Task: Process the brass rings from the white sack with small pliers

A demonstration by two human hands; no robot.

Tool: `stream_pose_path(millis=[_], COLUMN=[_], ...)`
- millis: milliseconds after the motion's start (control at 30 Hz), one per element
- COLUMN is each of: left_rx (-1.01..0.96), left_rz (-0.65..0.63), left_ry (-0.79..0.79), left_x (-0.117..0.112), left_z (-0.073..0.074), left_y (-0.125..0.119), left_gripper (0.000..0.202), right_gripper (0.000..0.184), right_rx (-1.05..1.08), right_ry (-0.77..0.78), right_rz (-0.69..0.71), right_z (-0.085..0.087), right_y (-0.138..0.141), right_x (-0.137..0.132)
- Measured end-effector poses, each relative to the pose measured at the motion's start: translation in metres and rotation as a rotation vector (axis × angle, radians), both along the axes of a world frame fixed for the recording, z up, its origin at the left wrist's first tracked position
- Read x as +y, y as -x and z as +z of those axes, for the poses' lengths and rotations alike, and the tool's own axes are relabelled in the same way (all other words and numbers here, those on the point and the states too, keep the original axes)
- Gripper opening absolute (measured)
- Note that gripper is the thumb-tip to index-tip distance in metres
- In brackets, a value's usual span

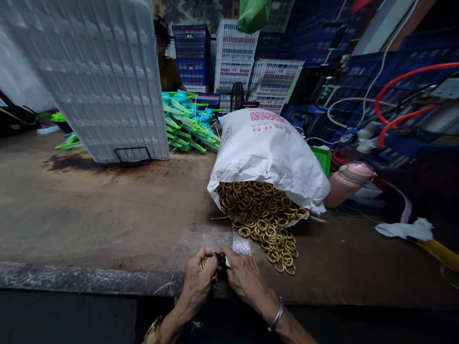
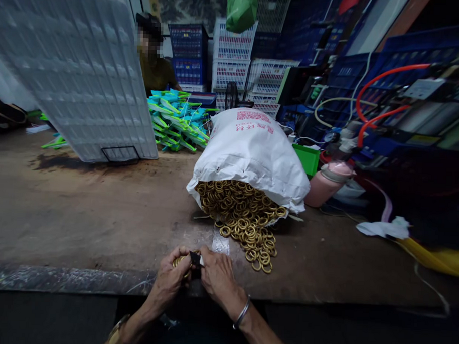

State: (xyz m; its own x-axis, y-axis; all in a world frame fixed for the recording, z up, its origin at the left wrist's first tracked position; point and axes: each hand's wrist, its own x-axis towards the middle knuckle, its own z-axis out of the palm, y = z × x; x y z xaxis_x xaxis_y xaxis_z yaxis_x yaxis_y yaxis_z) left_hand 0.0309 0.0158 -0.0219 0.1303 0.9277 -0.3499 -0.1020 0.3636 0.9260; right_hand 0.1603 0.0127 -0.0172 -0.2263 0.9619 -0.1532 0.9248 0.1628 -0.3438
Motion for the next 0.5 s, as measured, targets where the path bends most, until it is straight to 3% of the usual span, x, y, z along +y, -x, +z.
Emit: stream_pose_path(millis=[167,267,400,500], left_rx=[0.053,0.069,0.039,0.035], left_rz=[0.012,-0.096,-0.403,-0.543], left_ry=[-0.127,-0.137,0.07,0.273], left_x=[-0.007,-0.019,-0.036,-0.044], left_z=[0.002,0.013,0.019,-0.001], left_y=[0.004,0.01,0.026,0.041], left_gripper=[0.023,0.026,0.029,0.03], right_gripper=[0.026,0.025,0.022,0.024], right_rx=[-0.066,-0.118,-0.133,-0.12], right_ry=[0.007,-0.012,-0.068,-0.147], right_rz=[-0.006,-0.064,-0.205,-0.324], right_z=[0.0,0.001,0.003,0.002], right_y=[-0.004,-0.01,-0.019,-0.028], right_x=[0.0,0.005,0.012,0.016])
